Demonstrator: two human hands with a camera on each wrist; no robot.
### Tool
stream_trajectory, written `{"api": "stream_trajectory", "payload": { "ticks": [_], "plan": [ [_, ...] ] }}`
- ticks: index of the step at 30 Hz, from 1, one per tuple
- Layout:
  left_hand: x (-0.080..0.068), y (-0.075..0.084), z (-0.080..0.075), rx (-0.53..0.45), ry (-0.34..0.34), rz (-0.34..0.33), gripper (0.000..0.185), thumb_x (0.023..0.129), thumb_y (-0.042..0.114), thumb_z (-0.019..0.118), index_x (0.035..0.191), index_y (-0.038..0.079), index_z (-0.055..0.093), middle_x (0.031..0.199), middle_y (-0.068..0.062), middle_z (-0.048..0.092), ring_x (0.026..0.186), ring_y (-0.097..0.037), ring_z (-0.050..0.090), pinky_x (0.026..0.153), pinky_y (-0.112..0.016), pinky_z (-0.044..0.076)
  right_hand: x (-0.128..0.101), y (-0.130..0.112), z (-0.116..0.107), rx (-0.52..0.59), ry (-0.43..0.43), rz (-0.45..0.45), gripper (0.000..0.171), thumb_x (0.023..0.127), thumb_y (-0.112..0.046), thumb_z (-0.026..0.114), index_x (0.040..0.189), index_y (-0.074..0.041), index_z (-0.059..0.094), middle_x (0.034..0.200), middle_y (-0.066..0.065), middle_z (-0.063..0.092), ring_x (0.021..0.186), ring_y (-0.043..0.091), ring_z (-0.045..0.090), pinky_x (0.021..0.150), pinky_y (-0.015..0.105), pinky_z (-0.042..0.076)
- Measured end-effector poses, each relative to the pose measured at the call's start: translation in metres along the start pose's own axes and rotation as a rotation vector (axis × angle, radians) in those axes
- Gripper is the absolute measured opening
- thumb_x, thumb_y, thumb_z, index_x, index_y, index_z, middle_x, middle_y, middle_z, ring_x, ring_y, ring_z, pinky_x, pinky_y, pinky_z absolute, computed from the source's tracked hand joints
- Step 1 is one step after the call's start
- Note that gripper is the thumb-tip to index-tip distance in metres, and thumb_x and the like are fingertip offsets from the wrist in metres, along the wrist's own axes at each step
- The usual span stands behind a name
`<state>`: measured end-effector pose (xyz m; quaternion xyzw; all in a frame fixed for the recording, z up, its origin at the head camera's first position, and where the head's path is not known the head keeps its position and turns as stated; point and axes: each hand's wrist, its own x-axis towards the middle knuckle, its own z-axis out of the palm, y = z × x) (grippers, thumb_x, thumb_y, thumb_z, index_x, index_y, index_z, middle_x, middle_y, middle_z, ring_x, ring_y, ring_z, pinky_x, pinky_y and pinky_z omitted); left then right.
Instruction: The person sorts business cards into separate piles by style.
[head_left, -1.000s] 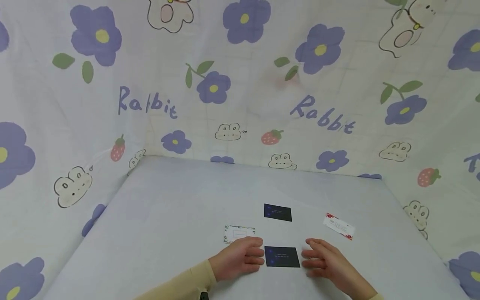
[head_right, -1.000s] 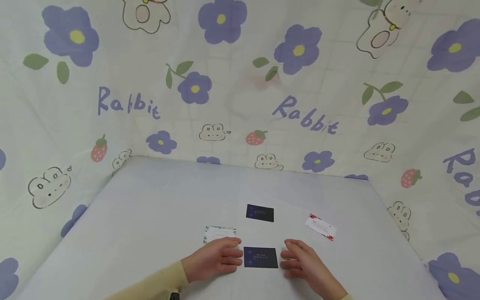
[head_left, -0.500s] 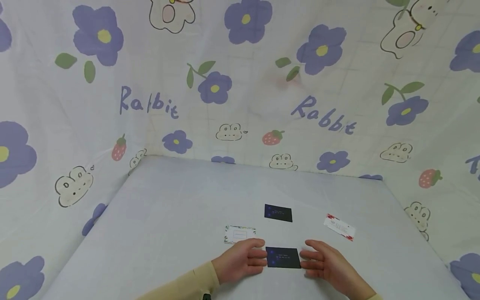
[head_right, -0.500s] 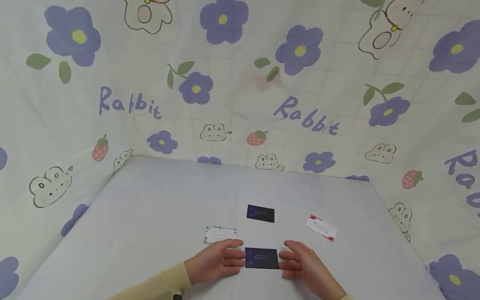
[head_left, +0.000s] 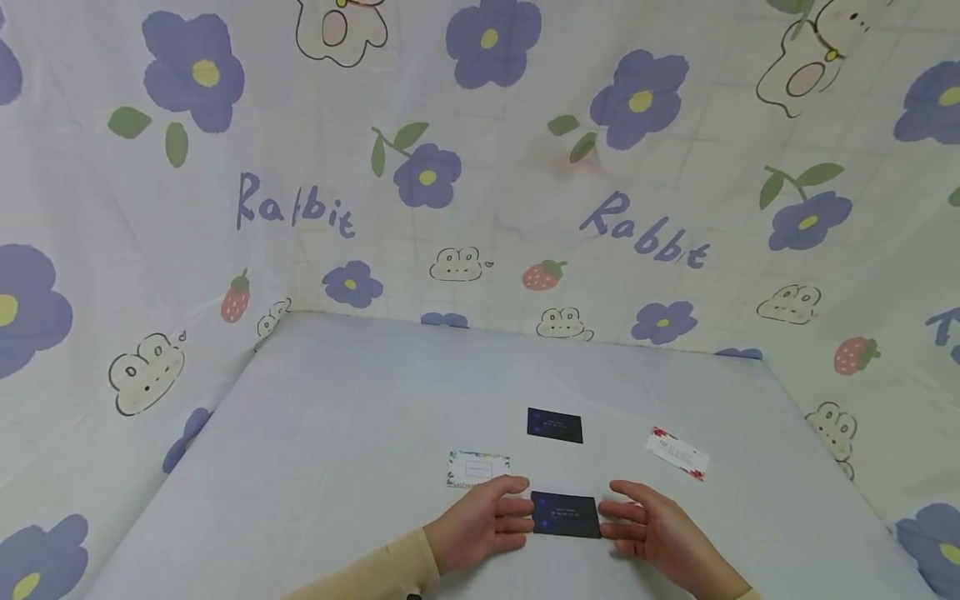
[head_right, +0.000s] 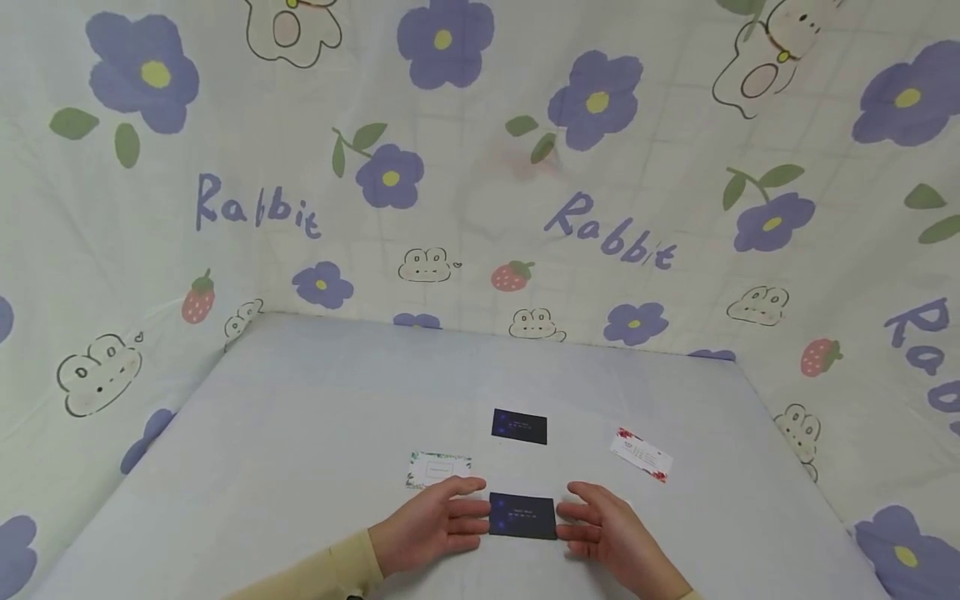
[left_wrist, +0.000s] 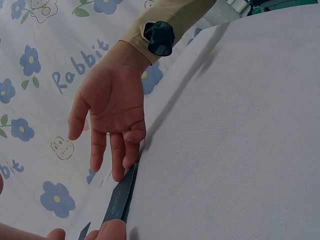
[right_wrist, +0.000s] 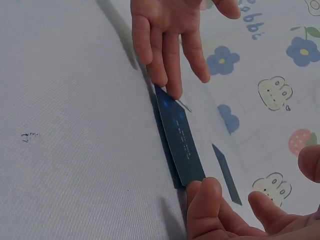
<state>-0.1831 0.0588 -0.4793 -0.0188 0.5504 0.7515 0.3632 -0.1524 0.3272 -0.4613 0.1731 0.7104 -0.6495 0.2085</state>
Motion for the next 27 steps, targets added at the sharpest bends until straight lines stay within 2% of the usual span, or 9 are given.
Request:
{"api": "stream_trajectory", "payload": {
  "ticks": [6,15,22,27],
  "plan": [
    [0.003,0.005,-0.002,-0.010,0.000,0.068,0.065,0.100,0.032,0.052,0.152,-0.004,0.036,0.149,-0.040,0.043,0.135,-0.052,0.051,0.115,-0.059,0.042,0.001,-0.008,0.004,0.033,0.001,-0.007,0.067,0.108,-0.043,0.037,0.158,0.001,0.025,0.135,0.020,0.065,0.094,0.016,0.070,0.082,0.029,0.057],
    [0.027,0.019,-0.014,0.010,0.031,0.083,0.079,0.098,0.035,0.055,0.159,-0.002,0.021,0.150,-0.038,0.044,0.137,-0.050,0.050,0.112,-0.055,0.046,0.018,-0.025,0.009,0.026,-0.015,-0.060,0.066,0.109,-0.042,0.038,0.158,0.000,0.025,0.139,0.019,0.063,0.095,0.015,0.068,0.080,0.027,0.053],
    [0.039,0.018,-0.017,0.019,0.044,0.070,0.072,0.097,0.037,0.056,0.154,-0.001,0.034,0.147,-0.039,0.045,0.135,-0.052,0.051,0.107,-0.055,0.050,0.027,-0.024,0.009,0.067,0.017,-0.037,0.062,0.109,-0.036,0.037,0.157,0.001,0.025,0.129,0.015,0.069,0.091,0.016,0.069,0.078,0.028,0.053],
    [0.040,0.019,-0.016,0.015,0.036,0.076,0.071,0.098,0.037,0.055,0.155,-0.001,0.035,0.148,-0.041,0.044,0.135,-0.053,0.050,0.107,-0.055,0.050,0.029,-0.024,0.010,0.073,0.030,-0.030,0.062,0.109,-0.037,0.037,0.157,0.000,0.026,0.126,0.013,0.071,0.090,0.015,0.070,0.078,0.028,0.053]
  ]
}}
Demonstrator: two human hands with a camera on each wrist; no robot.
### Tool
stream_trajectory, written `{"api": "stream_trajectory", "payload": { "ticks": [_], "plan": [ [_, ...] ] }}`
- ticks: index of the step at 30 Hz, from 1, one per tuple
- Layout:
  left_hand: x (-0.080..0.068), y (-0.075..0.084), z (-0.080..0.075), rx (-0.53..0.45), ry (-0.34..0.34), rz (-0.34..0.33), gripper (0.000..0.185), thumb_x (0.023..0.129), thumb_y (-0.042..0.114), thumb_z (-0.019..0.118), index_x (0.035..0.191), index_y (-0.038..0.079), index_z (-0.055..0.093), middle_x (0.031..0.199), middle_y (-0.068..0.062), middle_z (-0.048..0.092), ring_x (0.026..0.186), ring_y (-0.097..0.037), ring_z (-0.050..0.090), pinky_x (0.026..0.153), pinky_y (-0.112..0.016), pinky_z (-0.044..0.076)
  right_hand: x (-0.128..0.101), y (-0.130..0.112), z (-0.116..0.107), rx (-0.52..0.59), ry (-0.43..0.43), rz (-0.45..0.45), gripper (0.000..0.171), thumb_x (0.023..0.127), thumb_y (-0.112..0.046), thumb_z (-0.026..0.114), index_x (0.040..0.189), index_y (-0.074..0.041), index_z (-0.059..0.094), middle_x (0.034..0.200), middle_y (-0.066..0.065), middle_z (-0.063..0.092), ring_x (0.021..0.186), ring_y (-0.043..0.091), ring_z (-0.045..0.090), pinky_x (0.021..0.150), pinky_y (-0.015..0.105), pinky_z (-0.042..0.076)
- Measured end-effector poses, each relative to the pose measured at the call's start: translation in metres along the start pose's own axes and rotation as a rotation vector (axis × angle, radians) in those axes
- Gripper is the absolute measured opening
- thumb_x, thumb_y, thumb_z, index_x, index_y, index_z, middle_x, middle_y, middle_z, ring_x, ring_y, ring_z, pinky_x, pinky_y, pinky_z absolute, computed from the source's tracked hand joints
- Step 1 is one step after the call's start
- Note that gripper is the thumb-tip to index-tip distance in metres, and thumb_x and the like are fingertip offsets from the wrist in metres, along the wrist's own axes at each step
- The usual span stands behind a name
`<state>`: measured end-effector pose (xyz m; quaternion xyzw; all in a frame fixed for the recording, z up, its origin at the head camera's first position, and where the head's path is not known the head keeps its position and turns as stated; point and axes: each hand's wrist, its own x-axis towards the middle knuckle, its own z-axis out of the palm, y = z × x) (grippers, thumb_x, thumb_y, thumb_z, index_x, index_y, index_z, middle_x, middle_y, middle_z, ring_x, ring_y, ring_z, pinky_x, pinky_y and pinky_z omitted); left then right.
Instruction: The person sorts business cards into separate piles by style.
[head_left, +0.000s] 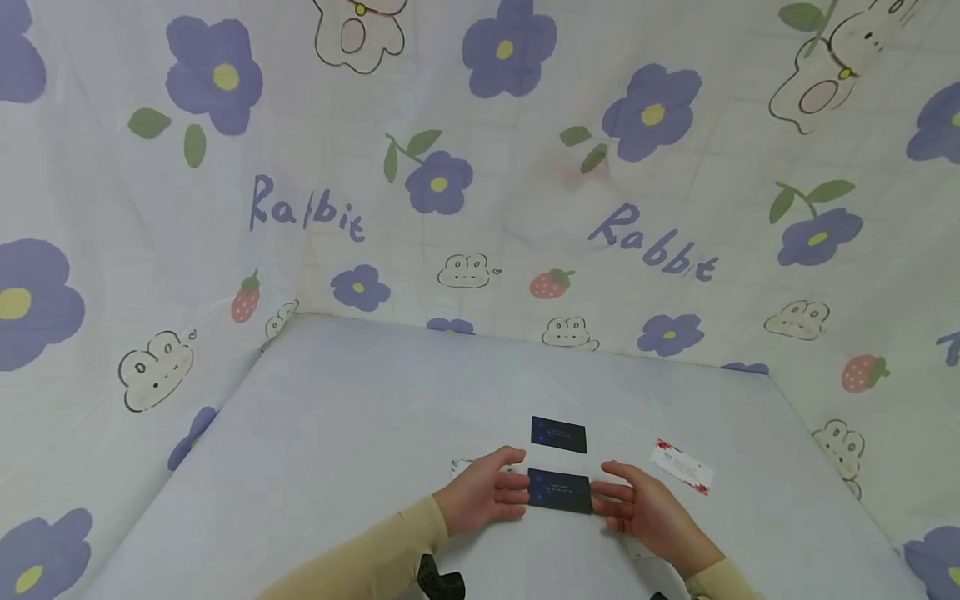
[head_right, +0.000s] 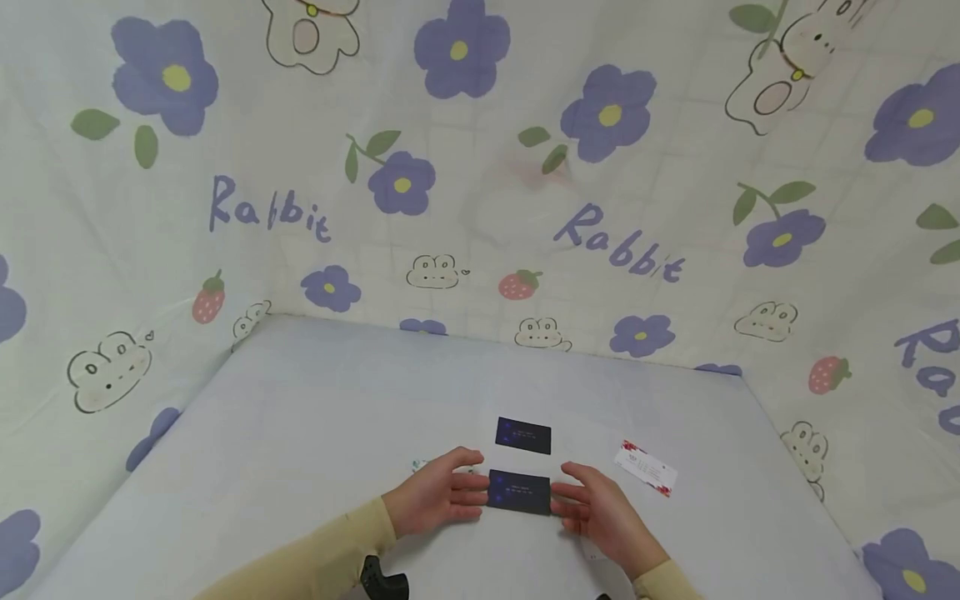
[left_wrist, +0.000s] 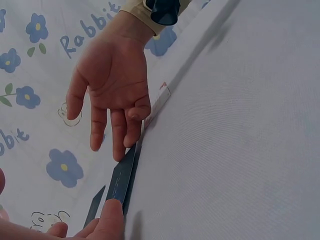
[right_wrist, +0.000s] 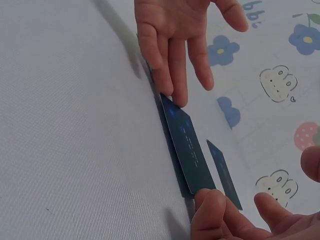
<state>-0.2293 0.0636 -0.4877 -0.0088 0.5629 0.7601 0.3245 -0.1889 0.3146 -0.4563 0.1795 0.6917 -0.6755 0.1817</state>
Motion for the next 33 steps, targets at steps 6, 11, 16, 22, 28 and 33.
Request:
{"api": "stream_trajectory", "payload": {
  "ticks": [6,11,16,22,28,33],
  "plan": [
    [-0.006,0.008,0.007,-0.004,-0.015,0.008,0.072,0.099,0.036,0.055,0.156,-0.002,0.032,0.151,-0.042,0.039,0.137,-0.056,0.046,0.109,-0.057,0.048,0.001,0.000,-0.002,-0.002,-0.008,0.003,0.062,0.109,-0.037,0.035,0.158,0.000,0.024,0.130,0.015,0.069,0.092,0.015,0.069,0.079,0.029,0.053],
    [-0.005,0.013,0.008,0.014,-0.003,0.006,0.071,0.100,0.036,0.053,0.156,-0.002,0.032,0.150,-0.041,0.040,0.138,-0.055,0.046,0.109,-0.056,0.048,0.004,-0.003,-0.002,-0.003,-0.002,0.002,0.062,0.109,-0.038,0.036,0.158,-0.001,0.024,0.130,0.015,0.069,0.092,0.015,0.069,0.079,0.028,0.052],
    [-0.002,0.012,0.007,0.022,0.007,0.004,0.072,0.100,0.038,0.054,0.156,-0.002,0.033,0.150,-0.040,0.041,0.139,-0.054,0.045,0.109,-0.055,0.049,0.008,-0.002,-0.002,0.001,0.002,0.006,0.062,0.110,-0.038,0.036,0.159,-0.001,0.024,0.126,0.011,0.071,0.092,0.015,0.069,0.079,0.028,0.053],
    [-0.003,0.012,0.009,0.007,0.027,-0.004,0.073,0.100,0.036,0.055,0.155,-0.004,0.032,0.150,-0.040,0.041,0.140,-0.055,0.043,0.110,-0.056,0.048,0.008,-0.002,-0.001,-0.016,0.007,-0.004,0.063,0.109,-0.038,0.037,0.158,0.000,0.025,0.128,0.013,0.070,0.091,0.015,0.070,0.079,0.029,0.053],
    [-0.002,0.010,0.008,0.014,0.042,-0.014,0.072,0.100,0.034,0.055,0.156,-0.004,0.031,0.148,-0.041,0.042,0.137,-0.054,0.046,0.107,-0.055,0.050,0.007,0.000,0.001,-0.035,0.016,-0.012,0.063,0.109,-0.037,0.039,0.158,0.001,0.026,0.137,0.021,0.063,0.093,0.015,0.070,0.078,0.029,0.054],
    [-0.001,0.008,0.008,0.011,0.040,-0.016,0.071,0.100,0.034,0.055,0.155,-0.004,0.032,0.148,-0.040,0.043,0.137,-0.054,0.046,0.107,-0.055,0.051,0.007,0.002,0.001,-0.050,0.015,-0.020,0.064,0.109,-0.039,0.038,0.158,0.000,0.026,0.146,0.026,0.055,0.095,0.015,0.069,0.080,0.029,0.054]
  ]
}}
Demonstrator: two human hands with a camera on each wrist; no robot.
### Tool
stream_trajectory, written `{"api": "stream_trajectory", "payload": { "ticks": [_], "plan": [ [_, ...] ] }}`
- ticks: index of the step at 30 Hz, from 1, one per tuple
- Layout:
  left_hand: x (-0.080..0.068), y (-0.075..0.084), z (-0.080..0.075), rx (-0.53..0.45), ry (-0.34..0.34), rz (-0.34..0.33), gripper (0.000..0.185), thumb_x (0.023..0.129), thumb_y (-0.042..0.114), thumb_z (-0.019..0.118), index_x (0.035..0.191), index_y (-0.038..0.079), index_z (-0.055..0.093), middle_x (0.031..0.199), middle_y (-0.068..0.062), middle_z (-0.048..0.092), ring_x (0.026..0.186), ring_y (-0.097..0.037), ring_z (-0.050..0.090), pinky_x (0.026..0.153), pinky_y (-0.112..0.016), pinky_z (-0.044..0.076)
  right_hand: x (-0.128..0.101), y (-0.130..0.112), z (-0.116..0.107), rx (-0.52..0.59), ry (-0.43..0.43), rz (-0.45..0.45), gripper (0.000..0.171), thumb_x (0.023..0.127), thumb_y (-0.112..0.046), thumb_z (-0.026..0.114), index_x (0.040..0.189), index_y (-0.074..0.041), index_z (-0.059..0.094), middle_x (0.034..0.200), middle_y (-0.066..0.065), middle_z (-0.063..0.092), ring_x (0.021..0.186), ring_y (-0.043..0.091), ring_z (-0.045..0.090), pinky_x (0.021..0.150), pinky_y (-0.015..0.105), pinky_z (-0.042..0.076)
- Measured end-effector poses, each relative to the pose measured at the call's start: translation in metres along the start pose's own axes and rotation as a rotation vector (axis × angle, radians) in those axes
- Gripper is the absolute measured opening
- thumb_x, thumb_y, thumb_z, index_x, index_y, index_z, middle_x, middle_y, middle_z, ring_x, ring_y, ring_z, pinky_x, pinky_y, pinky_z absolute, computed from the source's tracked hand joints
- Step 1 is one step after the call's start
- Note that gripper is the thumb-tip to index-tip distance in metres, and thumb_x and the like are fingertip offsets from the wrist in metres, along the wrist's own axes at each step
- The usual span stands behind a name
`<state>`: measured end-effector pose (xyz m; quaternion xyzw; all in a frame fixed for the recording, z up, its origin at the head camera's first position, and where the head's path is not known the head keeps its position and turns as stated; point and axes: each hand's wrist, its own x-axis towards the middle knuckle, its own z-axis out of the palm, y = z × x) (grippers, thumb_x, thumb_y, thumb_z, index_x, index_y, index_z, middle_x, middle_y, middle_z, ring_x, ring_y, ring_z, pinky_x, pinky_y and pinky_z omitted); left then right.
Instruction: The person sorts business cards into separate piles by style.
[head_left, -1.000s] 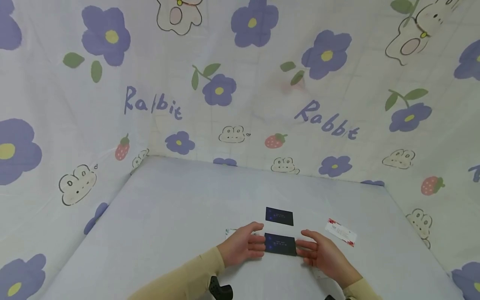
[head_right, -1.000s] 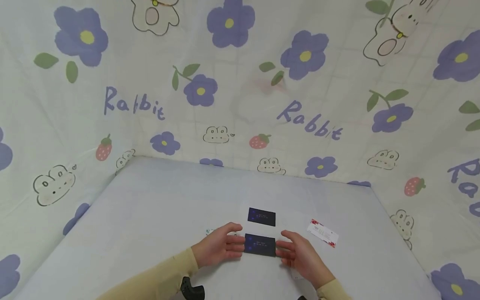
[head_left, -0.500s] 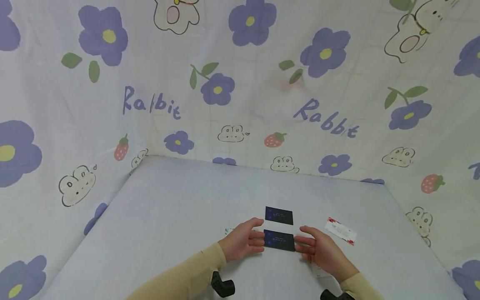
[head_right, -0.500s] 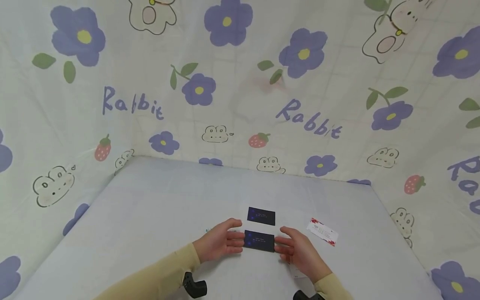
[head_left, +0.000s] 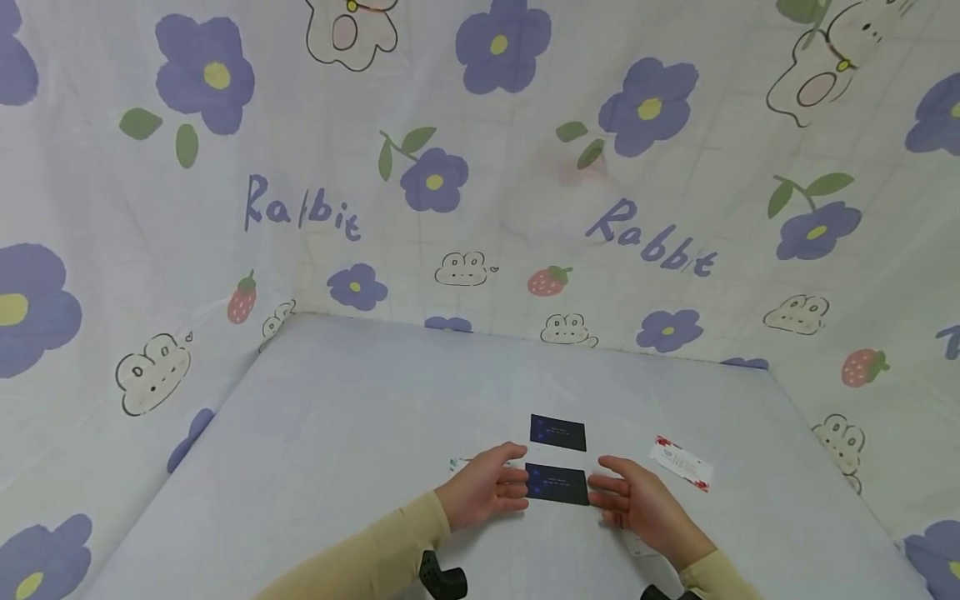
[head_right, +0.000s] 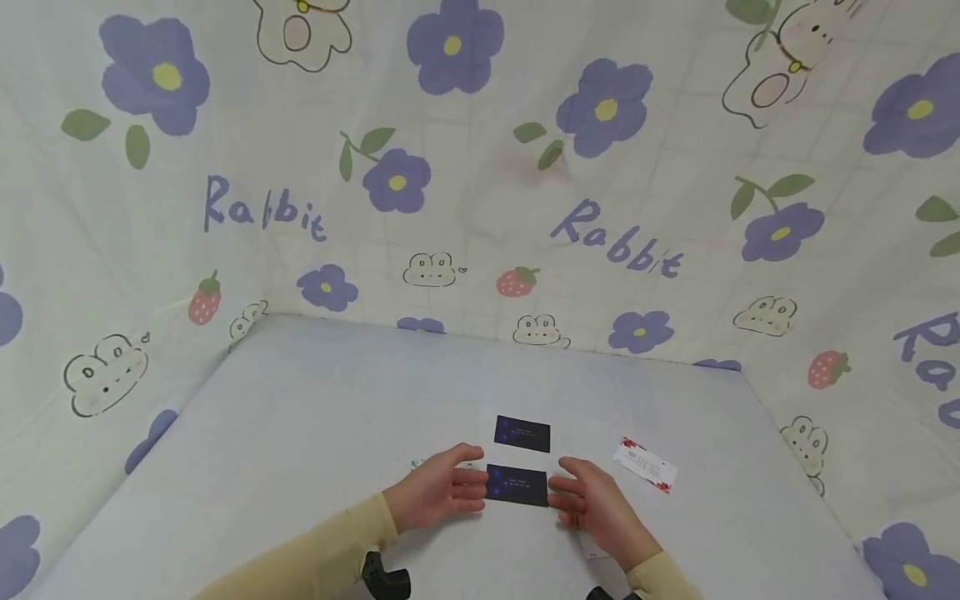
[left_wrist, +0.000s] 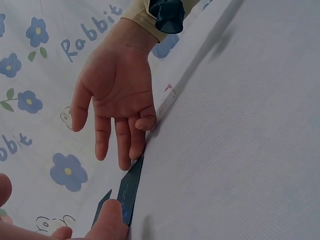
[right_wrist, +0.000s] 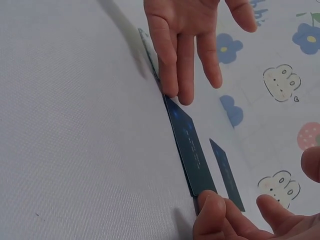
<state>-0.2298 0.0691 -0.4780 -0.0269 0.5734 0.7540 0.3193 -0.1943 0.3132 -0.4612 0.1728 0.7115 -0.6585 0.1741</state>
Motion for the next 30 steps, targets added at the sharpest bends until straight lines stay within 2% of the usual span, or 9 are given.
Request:
{"api": "stream_trajectory", "payload": {
  "ticks": [8,12,17,21,25,30],
  "plan": [
    [-0.005,0.000,0.001,-0.012,-0.016,0.013,0.072,0.100,0.034,0.055,0.156,-0.005,0.031,0.149,-0.041,0.041,0.139,-0.055,0.043,0.109,-0.057,0.048,-0.003,0.003,0.000,-0.007,0.005,-0.008,0.063,0.110,-0.039,0.036,0.158,0.000,0.024,0.152,0.029,0.047,0.097,0.014,0.068,0.080,0.027,0.054],
    [-0.010,0.003,-0.007,-0.012,-0.030,0.023,0.070,0.101,0.035,0.053,0.156,-0.003,0.030,0.151,-0.039,0.040,0.141,-0.054,0.043,0.111,-0.056,0.047,-0.008,0.004,-0.002,-0.015,0.045,-0.030,0.063,0.110,-0.040,0.036,0.157,-0.001,0.024,0.154,0.030,0.045,0.101,0.016,0.069,0.082,0.029,0.054],
    [-0.026,0.011,-0.030,0.025,-0.069,0.058,0.068,0.105,0.036,0.047,0.158,-0.002,0.028,0.156,-0.037,0.035,0.144,-0.051,0.041,0.113,-0.054,0.045,-0.019,0.007,-0.012,-0.067,0.086,-0.046,0.067,0.109,-0.048,0.037,0.157,-0.002,0.025,0.152,0.030,0.046,0.103,0.017,0.068,0.085,0.030,0.055],
    [-0.042,0.020,-0.053,0.049,-0.074,0.097,0.066,0.108,0.037,0.040,0.159,-0.001,0.025,0.160,-0.036,0.031,0.146,-0.051,0.037,0.116,-0.054,0.042,-0.033,0.008,-0.026,-0.103,0.095,-0.048,0.073,0.108,-0.054,0.037,0.157,-0.001,0.025,0.152,0.029,0.048,0.104,0.017,0.069,0.088,0.030,0.057],
    [-0.054,0.026,-0.073,0.052,-0.057,0.117,0.065,0.109,0.038,0.037,0.160,0.001,0.023,0.162,-0.034,0.027,0.149,-0.050,0.034,0.118,-0.055,0.040,-0.046,0.010,-0.040,-0.099,0.088,-0.034,0.077,0.107,-0.057,0.038,0.157,0.000,0.023,0.150,0.027,0.051,0.105,0.017,0.070,0.088,0.030,0.059],
    [-0.062,0.026,-0.092,0.062,-0.020,0.105,0.065,0.108,0.039,0.038,0.161,0.004,0.024,0.163,-0.032,0.028,0.148,-0.050,0.035,0.117,-0.057,0.040,-0.053,0.011,-0.054,-0.090,0.087,-0.008,0.077,0.107,-0.056,0.037,0.159,-0.001,0.020,0.150,0.026,0.051,0.107,0.017,0.070,0.091,0.034,0.060]
  ]
}}
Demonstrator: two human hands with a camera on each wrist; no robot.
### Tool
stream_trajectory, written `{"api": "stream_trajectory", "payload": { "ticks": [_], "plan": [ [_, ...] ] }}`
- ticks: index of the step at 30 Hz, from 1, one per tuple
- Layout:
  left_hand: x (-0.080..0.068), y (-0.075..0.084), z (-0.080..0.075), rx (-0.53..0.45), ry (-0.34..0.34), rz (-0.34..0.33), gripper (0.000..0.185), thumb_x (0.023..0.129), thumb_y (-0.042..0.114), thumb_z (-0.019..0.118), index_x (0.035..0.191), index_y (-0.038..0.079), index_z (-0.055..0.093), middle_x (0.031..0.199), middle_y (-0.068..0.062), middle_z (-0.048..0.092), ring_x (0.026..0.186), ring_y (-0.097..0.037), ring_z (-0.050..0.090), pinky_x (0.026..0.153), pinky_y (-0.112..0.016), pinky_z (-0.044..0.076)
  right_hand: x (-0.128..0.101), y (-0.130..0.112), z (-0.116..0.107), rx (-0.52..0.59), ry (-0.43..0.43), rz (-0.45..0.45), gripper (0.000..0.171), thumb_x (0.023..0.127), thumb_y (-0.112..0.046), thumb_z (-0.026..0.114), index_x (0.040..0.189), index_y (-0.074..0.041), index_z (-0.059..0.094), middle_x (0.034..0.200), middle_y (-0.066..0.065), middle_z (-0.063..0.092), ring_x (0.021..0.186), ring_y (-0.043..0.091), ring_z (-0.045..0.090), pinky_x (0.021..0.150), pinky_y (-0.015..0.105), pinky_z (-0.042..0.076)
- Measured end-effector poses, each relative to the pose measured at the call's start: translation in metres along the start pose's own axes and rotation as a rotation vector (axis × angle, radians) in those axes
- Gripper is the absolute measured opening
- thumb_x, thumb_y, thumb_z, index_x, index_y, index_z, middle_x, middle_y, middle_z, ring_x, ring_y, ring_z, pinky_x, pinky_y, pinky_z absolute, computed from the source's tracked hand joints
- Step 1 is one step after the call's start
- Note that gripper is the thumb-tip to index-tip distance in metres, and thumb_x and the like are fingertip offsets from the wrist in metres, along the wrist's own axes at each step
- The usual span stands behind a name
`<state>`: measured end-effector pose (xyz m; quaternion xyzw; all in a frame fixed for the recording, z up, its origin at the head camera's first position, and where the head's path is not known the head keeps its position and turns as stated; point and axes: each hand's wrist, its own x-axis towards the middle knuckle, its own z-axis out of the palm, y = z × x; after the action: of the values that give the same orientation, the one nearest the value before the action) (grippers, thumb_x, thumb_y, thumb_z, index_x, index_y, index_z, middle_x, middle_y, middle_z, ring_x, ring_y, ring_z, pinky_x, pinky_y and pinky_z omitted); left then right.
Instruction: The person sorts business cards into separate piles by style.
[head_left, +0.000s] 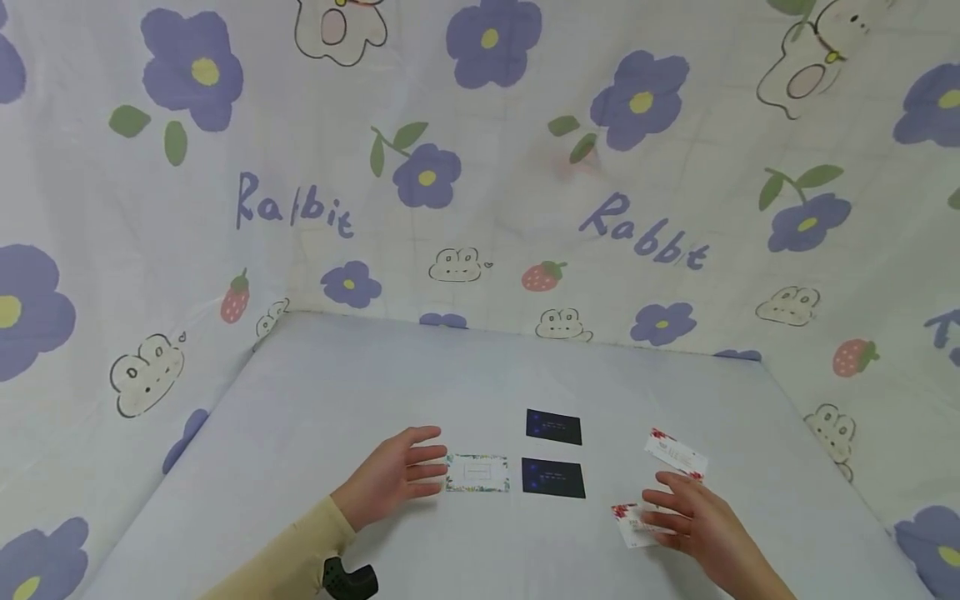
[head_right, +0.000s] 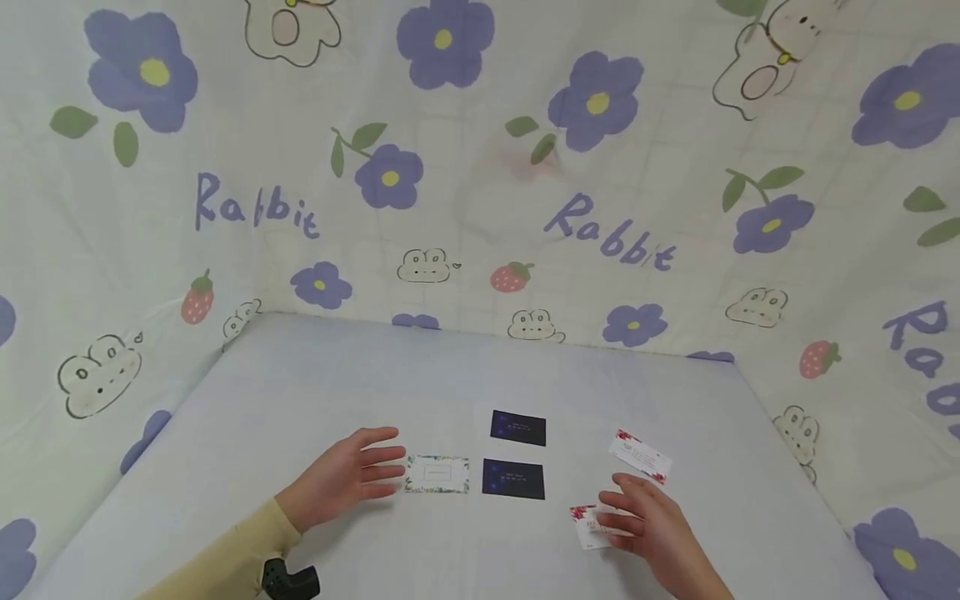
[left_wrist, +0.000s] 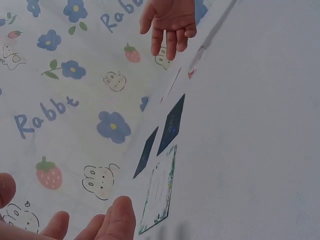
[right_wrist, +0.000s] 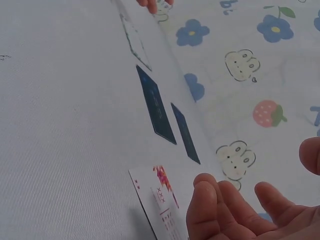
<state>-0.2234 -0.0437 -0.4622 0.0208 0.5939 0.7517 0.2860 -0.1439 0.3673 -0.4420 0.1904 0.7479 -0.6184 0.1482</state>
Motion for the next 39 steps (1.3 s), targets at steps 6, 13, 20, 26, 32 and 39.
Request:
{"api": "stream_trajectory", "payload": {
  "ticks": [6,13,20,26,32,39],
  "plan": [
    [-0.006,0.000,-0.010,0.008,0.030,-0.013,0.067,0.107,0.041,0.042,0.160,0.004,0.025,0.163,-0.031,0.029,0.147,-0.049,0.037,0.116,-0.056,0.042,-0.002,-0.001,-0.009,0.004,-0.003,0.023,0.082,0.106,-0.059,0.038,0.160,-0.001,0.017,0.151,0.026,0.050,0.105,0.015,0.069,0.090,0.031,0.059],
    [-0.009,0.001,-0.011,0.020,0.069,-0.022,0.067,0.106,0.040,0.046,0.159,0.004,0.028,0.161,-0.031,0.033,0.145,-0.049,0.040,0.114,-0.056,0.044,-0.003,0.003,-0.010,0.026,-0.002,0.033,0.089,0.102,-0.065,0.042,0.159,-0.001,0.019,0.145,0.021,0.058,0.103,0.015,0.070,0.089,0.031,0.058],
    [-0.010,0.002,-0.011,0.025,0.070,-0.019,0.068,0.106,0.041,0.047,0.159,0.004,0.029,0.161,-0.031,0.034,0.145,-0.048,0.042,0.114,-0.055,0.044,-0.003,0.004,-0.008,0.023,-0.001,0.026,0.081,0.105,-0.060,0.038,0.159,-0.002,0.020,0.143,0.019,0.060,0.103,0.015,0.070,0.088,0.031,0.058],
    [-0.010,0.001,-0.011,0.032,0.059,-0.011,0.067,0.106,0.041,0.045,0.159,0.004,0.028,0.161,-0.031,0.033,0.145,-0.048,0.041,0.114,-0.055,0.044,-0.001,0.005,-0.006,0.014,-0.004,0.030,0.079,0.106,-0.058,0.037,0.159,-0.001,0.020,0.145,0.022,0.057,0.104,0.016,0.069,0.090,0.033,0.058],
    [-0.009,0.004,-0.011,0.045,0.081,0.002,0.066,0.107,0.040,0.043,0.159,0.003,0.028,0.160,-0.032,0.034,0.145,-0.050,0.041,0.113,-0.056,0.045,0.000,0.004,-0.008,0.016,-0.001,0.016,0.077,0.107,-0.055,0.038,0.159,-0.001,0.019,0.145,0.020,0.058,0.105,0.018,0.070,0.092,0.035,0.060],
    [0.002,0.010,-0.013,0.053,0.092,0.014,0.065,0.106,0.039,0.046,0.159,0.004,0.030,0.161,-0.030,0.035,0.144,-0.048,0.043,0.113,-0.056,0.045,0.000,-0.001,-0.013,0.012,-0.032,-0.012,0.074,0.109,-0.051,0.034,0.161,-0.001,0.015,0.138,0.010,0.065,0.104,0.014,0.070,0.087,0.032,0.059]
  ]
}}
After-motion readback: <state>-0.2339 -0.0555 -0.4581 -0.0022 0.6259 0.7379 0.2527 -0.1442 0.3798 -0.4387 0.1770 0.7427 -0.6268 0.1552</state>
